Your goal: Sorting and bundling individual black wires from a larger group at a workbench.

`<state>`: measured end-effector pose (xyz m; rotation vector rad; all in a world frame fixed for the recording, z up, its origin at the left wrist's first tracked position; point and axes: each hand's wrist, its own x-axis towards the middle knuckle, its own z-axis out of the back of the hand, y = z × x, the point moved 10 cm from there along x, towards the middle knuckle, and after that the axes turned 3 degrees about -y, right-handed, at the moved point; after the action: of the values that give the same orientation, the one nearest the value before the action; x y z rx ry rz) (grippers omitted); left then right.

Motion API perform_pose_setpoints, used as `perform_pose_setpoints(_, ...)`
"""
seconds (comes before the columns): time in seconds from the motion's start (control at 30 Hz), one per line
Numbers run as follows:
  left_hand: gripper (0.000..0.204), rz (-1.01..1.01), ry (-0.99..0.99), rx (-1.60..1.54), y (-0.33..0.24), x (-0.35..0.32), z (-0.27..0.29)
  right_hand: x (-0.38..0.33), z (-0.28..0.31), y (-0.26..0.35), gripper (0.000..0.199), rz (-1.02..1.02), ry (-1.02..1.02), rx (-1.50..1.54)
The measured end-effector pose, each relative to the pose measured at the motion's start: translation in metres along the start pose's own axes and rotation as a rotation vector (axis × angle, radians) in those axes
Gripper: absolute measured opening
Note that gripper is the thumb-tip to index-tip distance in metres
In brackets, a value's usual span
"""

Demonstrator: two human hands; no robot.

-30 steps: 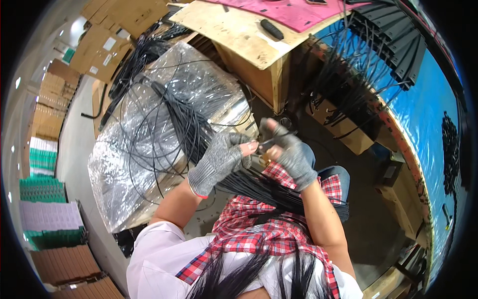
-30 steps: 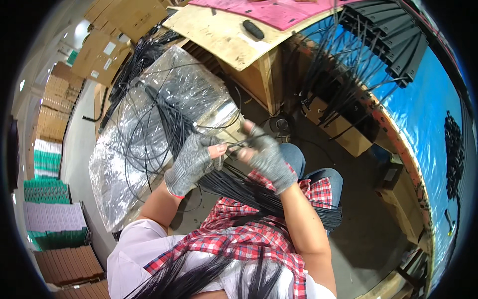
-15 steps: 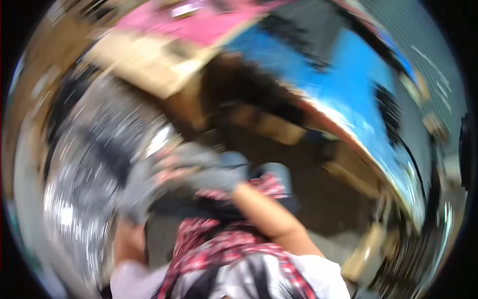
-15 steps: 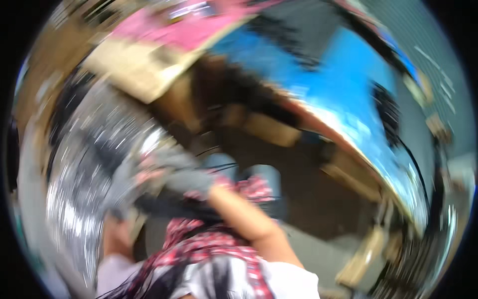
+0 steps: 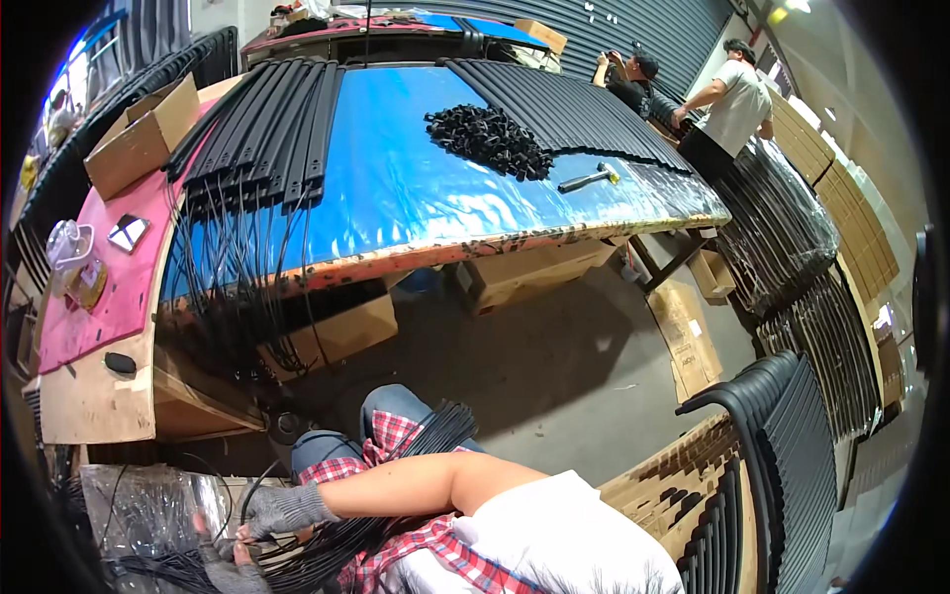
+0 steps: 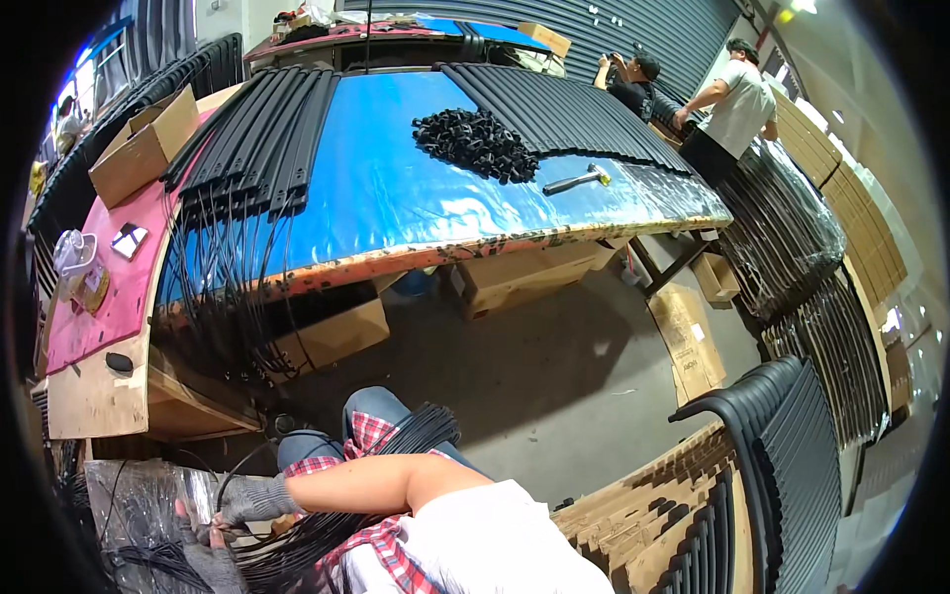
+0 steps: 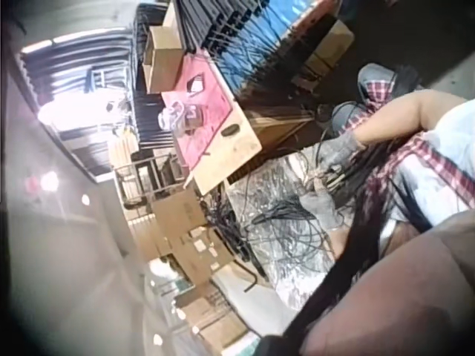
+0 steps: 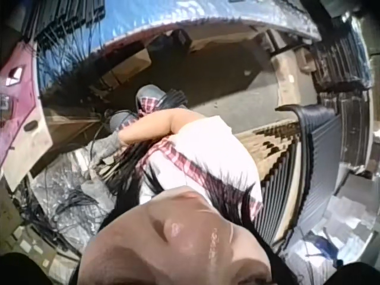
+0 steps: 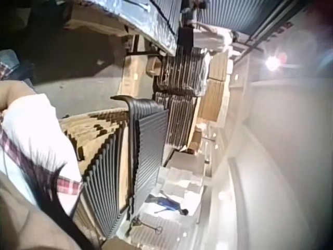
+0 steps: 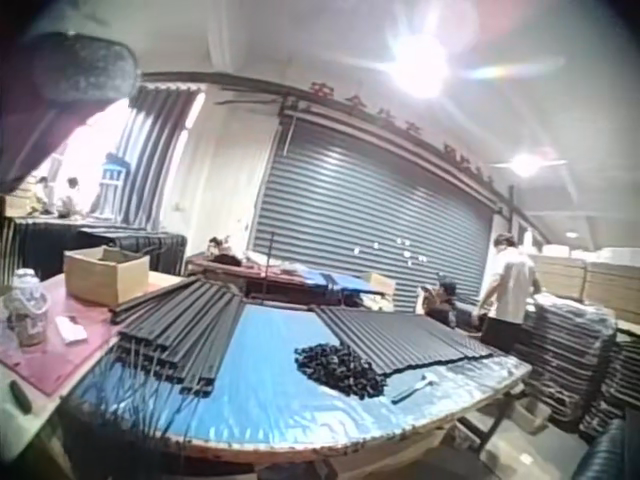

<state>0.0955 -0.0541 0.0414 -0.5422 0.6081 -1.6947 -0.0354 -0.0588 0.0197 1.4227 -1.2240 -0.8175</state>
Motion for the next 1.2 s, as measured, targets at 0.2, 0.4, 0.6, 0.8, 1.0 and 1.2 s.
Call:
perform_pose_setpoints(0.2,0.056,-0.090,-0.046,-0.211,-0.027,0.007,0.008,0.015,0.016,0.024,0.044,0.317,-0.267,-0.490)
perform_pose_setpoints(0.4,0.053,-0.164,-0.213,-0.734,-0.021,0.019,0.014,0.006,0.035,0.050,0.042,0.459,-0.609,-0.486)
perform_pose_setpoints(0.6,0.057,-0.188,-0.063,-0.574,-0.037,0.012,0.017,0.027,-0.021,0.034,0.033,0.299,0.165,0.129)
perform_pose_setpoints(0.8,0.049,-0.087,-0.063,-0.068,-0.053,0.007,0.018,0.026,-0.013,0.049,0.026,0.404,-0.078,-0.470)
perform_pose_setpoints(1.0,0.043,-0.094,-0.139,0.080,-0.075,0.017,0.016,0.062,0.010,0.051,0.020,0.071,-0.087,-0.619)
perform_pose_setpoints(1.2,0.033,-0.349,-0.045,-0.118,-0.096,0.003,0.000,0.052,-0.004,-0.005,0.032,-0.089,0.336,-0.587)
